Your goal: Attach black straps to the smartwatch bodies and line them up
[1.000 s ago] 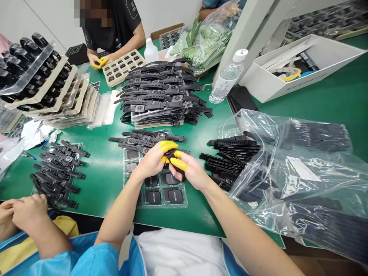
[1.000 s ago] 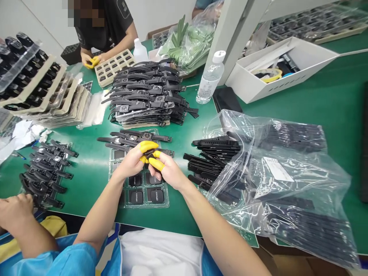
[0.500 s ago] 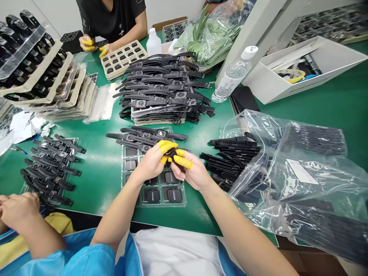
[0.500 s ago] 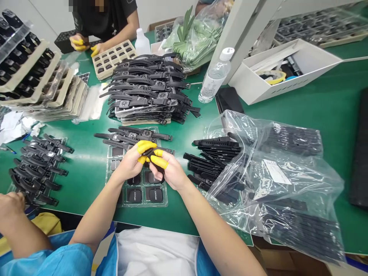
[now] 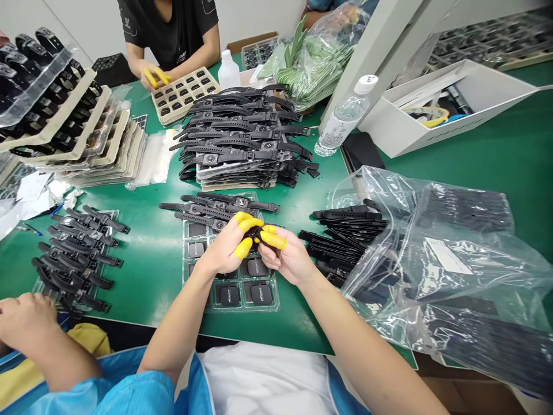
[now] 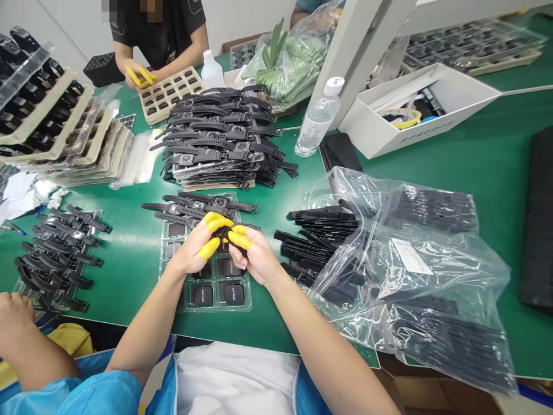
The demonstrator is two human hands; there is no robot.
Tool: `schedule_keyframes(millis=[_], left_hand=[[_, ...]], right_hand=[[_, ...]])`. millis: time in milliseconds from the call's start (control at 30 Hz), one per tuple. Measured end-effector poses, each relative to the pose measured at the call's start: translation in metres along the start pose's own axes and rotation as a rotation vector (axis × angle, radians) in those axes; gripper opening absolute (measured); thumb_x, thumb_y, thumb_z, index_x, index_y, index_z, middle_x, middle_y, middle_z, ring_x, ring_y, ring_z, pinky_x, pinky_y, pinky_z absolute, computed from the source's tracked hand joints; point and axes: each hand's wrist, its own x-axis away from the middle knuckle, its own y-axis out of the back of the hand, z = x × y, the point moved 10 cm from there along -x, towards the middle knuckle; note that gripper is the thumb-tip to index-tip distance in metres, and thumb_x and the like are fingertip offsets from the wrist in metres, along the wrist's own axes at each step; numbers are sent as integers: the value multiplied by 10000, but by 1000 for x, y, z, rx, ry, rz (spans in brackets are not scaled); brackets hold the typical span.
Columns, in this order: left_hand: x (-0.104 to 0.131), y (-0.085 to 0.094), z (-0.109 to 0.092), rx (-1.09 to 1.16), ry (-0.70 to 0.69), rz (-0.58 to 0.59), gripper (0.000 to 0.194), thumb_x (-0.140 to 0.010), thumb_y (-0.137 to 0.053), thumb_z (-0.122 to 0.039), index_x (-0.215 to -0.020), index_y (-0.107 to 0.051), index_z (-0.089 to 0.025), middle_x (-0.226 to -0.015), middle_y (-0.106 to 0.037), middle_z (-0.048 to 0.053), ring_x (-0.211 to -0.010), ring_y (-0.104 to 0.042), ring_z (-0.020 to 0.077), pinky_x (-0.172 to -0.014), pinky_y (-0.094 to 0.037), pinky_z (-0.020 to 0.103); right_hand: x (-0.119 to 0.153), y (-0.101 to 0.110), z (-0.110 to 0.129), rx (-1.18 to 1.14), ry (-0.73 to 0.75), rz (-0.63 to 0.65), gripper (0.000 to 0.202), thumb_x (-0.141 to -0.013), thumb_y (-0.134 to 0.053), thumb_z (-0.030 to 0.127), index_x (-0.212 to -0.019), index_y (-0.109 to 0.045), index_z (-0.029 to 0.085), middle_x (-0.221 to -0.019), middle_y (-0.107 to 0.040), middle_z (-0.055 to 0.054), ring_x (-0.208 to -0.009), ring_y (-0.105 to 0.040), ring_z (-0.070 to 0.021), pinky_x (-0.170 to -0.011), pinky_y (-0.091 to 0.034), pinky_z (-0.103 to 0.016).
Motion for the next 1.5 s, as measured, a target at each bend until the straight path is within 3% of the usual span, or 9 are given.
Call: schedule_keyframes(millis=[300, 433, 700, 967, 1167, 1400, 1500], left_hand=[[-1, -6, 5, -227, 23, 38, 331, -976, -498, -201, -1295, -579, -178, -1164, -631, 122, -1095, -602, 258, -970, -568, 427], [1, -6, 3, -222, -9, 48, 384, -971, -467, -166, -1345, -552, -164, -1191, -625, 139, -1111, -594, 267, -981, -564, 443], [1, -13, 10, -285, 52, 93, 369, -899, -541, -189, -1263, -595, -174, -1146, -624, 128, -1103, -590, 283, -974, -574, 457], [3, -11, 6, -186, 12, 73, 397, -987, -419, -170, -1365, -540, -164, -1220, -607, 146, -1140, -578, 272, -1012, -551, 470], [5, -10, 4, -161, -18, 78, 448, -994, -449, -214, -1439, -486, -169, -1276, -579, 161, -1178, -564, 289, -1032, -543, 500], [2, -11, 6, -247, 10, 67, 344, -956, -497, -188, -1286, -590, -156, -1163, -631, 144, -1086, -591, 275, -963, -575, 451], [1, -7, 4, -183, 20, 46, 341, -1005, -461, -194, -1327, -571, -177, -1201, -637, 135, -1117, -608, 259, -983, -573, 439]], right_hand=[[-2, 9, -5, 27, -74, -27, 393, -788, -865, 459, -784, -575, 194, -477, -506, 66, -395, -243, -41, -376, -210, -176], [-2, 9, -5, 24, -107, -12, 380, -787, -864, 456, -830, -605, 181, -484, -520, 60, -396, -229, -39, -379, -203, -175], [-2, 15, -7, 62, -148, -41, 427, -753, -886, 493, -832, -610, 178, -475, -529, 53, -398, -245, -40, -388, -197, -179], [-1, 14, -5, 77, -133, -51, 426, -759, -877, 499, -865, -612, 183, -480, -551, 50, -393, -257, -47, -387, -200, -185], [-1, 13, -3, 79, -120, -50, 464, -745, -887, 534, -858, -605, 184, -482, -558, 51, -396, -262, -45, -385, -204, -184], [-1, 10, -6, 87, -117, -45, 488, -753, -881, 568, -838, -577, 196, -511, -589, 39, -407, -282, -48, -385, -219, -179], [-1, 8, -6, 46, -95, -26, 458, -772, -875, 546, -861, -592, 198, -503, -578, 47, -401, -266, -50, -382, -221, -180]])
